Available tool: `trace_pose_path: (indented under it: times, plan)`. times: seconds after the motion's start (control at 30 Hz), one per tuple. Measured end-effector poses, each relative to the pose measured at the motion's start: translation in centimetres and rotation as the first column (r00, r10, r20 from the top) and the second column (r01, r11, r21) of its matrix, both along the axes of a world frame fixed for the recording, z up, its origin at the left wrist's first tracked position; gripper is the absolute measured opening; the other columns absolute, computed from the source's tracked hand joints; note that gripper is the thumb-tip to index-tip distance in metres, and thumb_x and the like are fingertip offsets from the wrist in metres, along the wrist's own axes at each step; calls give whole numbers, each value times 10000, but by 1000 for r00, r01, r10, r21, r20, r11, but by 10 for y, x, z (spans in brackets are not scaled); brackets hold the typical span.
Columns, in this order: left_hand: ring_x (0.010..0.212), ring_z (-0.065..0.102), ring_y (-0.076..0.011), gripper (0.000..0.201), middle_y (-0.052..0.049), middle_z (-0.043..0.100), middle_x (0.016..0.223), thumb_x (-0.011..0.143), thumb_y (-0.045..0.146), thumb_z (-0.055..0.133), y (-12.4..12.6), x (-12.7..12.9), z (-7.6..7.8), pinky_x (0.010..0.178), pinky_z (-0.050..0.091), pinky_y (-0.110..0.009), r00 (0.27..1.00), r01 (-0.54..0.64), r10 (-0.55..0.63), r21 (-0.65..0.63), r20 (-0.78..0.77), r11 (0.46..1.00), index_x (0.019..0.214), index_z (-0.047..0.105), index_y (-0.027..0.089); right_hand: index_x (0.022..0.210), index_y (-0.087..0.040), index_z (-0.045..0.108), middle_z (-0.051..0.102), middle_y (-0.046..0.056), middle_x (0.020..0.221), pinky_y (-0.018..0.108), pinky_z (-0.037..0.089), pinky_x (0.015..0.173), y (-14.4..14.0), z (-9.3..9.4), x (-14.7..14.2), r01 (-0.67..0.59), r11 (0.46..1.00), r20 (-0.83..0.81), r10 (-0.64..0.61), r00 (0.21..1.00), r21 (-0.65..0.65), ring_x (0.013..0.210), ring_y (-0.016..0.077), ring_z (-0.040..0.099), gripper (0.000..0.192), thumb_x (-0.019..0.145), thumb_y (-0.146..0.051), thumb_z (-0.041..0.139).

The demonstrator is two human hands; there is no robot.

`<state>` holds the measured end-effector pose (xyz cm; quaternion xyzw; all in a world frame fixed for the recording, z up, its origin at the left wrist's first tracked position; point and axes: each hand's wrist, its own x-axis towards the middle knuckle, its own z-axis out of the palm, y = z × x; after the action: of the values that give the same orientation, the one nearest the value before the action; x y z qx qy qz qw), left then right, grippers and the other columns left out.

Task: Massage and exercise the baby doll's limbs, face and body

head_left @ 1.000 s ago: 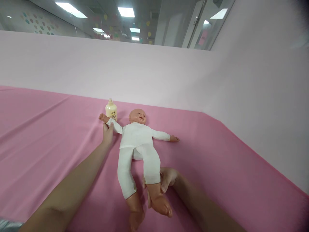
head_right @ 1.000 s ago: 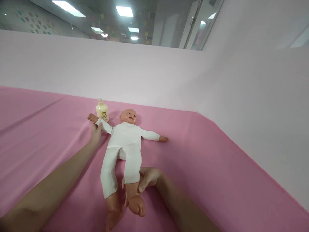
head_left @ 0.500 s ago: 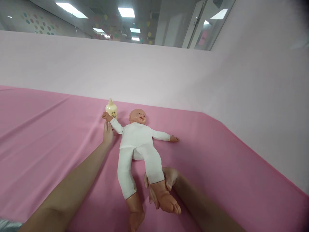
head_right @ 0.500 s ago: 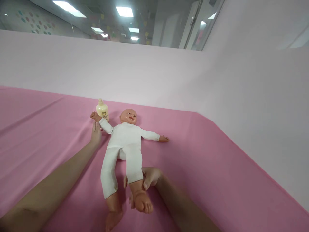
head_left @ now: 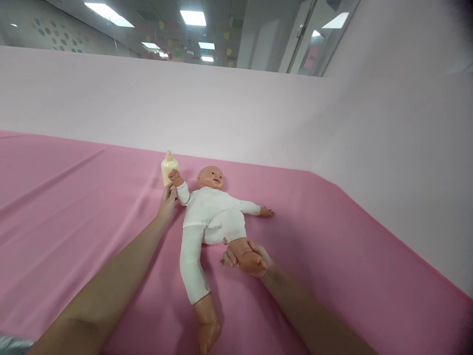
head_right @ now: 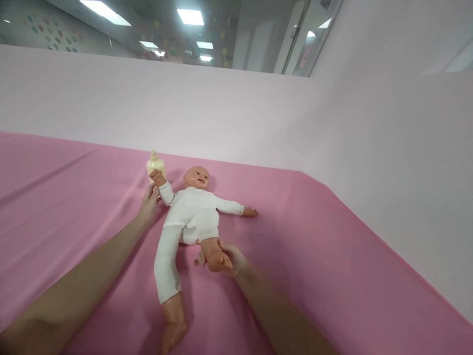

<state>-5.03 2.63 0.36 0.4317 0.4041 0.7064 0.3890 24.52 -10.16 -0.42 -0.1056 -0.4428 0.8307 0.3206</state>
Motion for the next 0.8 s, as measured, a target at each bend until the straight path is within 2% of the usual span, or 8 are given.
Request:
trace_pose_path:
  times: [0.1,0.2,0.3,0.4,0.5,0.63,0.8]
  plan:
    - [866,665,-159,451,-8,706,1016,741,621,761,3,-1,-2,742,526,-279,996,40,-39,-18,77,999,1022,660,282,1041,-215,702,574,-10,641,424,480,941,-2,11,-2,91,994,-3,-92,996,-63,682,172,547,545,784,-693,659]
    - [846,673,-164,463,-14,723,980,671,582,829,4,-1,-2,737,525,-285,986,120,-116,-27,117,992,961,671,256,1062,-192,703,567,-10,643,431,470,952,-3,17,-3,143,983,18,-142,990,-117,682,170,525,541,766,-644,707]
    - [927,688,-202,491,-42,748,1002,599,535,890,0,1,2,822,529,-325,974,206,-201,-32,106,978,931,702,226,939,-187,695,573,-5,658,449,463,954,-3,19,-5,217,963,48,-212,976,-158,693,173,526,446,753,-589,742]
    - [1034,689,-266,493,-79,768,1020,539,457,938,-7,6,8,944,512,-399,943,332,-333,-91,3,939,904,731,197,770,-212,651,573,1,675,438,468,940,-1,21,-7,301,935,99,-287,953,-187,720,178,539,374,747,-570,758]
    - [1192,641,-320,463,-110,758,1140,538,390,947,-14,10,14,1060,459,-457,899,415,-427,-124,-98,901,903,747,187,714,-226,634,555,3,665,415,484,890,3,21,-10,365,907,143,-340,929,-212,707,179,533,380,726,-578,778]
    - [1234,621,-329,455,-111,752,1175,543,391,942,-16,11,17,1102,429,-485,890,427,-441,-125,-118,896,903,746,192,714,-223,637,540,-5,666,385,493,816,7,18,-11,378,897,156,-350,924,-227,677,166,512,407,695,-599,793]
    - [1238,620,-320,459,-107,747,1194,560,399,934,-14,9,15,1125,406,-489,880,439,-454,-125,-137,890,925,747,194,752,-197,671,555,1,683,366,495,795,11,11,-9,381,892,155,-352,923,-243,671,159,518,418,695,-587,808]
